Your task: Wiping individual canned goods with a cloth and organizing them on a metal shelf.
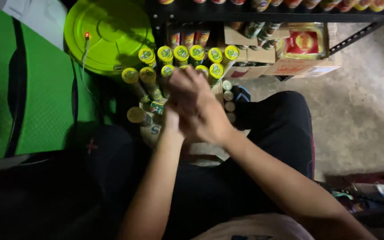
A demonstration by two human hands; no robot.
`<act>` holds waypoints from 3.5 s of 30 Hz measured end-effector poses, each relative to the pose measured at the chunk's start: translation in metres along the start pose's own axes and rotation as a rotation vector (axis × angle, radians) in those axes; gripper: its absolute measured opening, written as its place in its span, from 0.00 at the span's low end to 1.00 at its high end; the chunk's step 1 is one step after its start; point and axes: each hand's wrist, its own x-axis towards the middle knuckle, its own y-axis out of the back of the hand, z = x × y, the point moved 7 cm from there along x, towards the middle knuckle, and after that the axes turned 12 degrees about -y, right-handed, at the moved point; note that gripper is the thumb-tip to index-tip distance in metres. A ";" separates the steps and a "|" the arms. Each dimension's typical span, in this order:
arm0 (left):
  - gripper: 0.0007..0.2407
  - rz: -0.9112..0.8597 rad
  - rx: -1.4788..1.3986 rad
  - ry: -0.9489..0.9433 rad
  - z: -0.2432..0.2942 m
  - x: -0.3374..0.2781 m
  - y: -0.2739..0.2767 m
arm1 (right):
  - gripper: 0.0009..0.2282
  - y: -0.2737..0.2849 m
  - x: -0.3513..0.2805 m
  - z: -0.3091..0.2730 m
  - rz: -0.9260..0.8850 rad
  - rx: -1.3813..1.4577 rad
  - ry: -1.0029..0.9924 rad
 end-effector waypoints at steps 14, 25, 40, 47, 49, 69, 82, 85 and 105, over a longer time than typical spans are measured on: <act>0.15 0.197 -0.131 0.052 -0.052 0.024 0.027 | 0.27 0.002 0.003 0.016 0.077 -0.315 0.114; 0.11 0.324 -0.258 0.161 -0.083 0.014 0.043 | 0.25 0.032 0.013 0.042 0.163 0.227 -0.025; 0.16 0.269 0.086 0.158 -0.064 0.021 0.042 | 0.20 0.033 0.000 0.030 0.139 0.216 -0.063; 0.16 0.249 -0.114 0.179 -0.071 0.021 0.043 | 0.31 0.014 -0.006 0.022 0.075 -0.006 0.097; 0.17 0.229 -0.133 0.143 -0.051 0.023 0.037 | 0.31 0.007 -0.017 0.014 -0.014 0.069 0.161; 0.13 0.219 -0.237 0.196 -0.021 0.008 0.014 | 0.16 0.026 -0.012 0.022 0.033 0.165 0.209; 0.19 0.154 -0.256 0.118 -0.029 0.028 0.031 | 0.32 0.016 -0.017 0.033 0.013 0.106 -0.030; 0.21 0.220 -0.130 0.055 -0.012 0.015 -0.001 | 0.32 0.027 -0.015 0.061 0.108 0.196 -0.054; 0.22 0.297 0.261 0.170 -0.003 -0.007 -0.038 | 0.27 0.027 -0.004 0.047 0.163 0.277 -0.002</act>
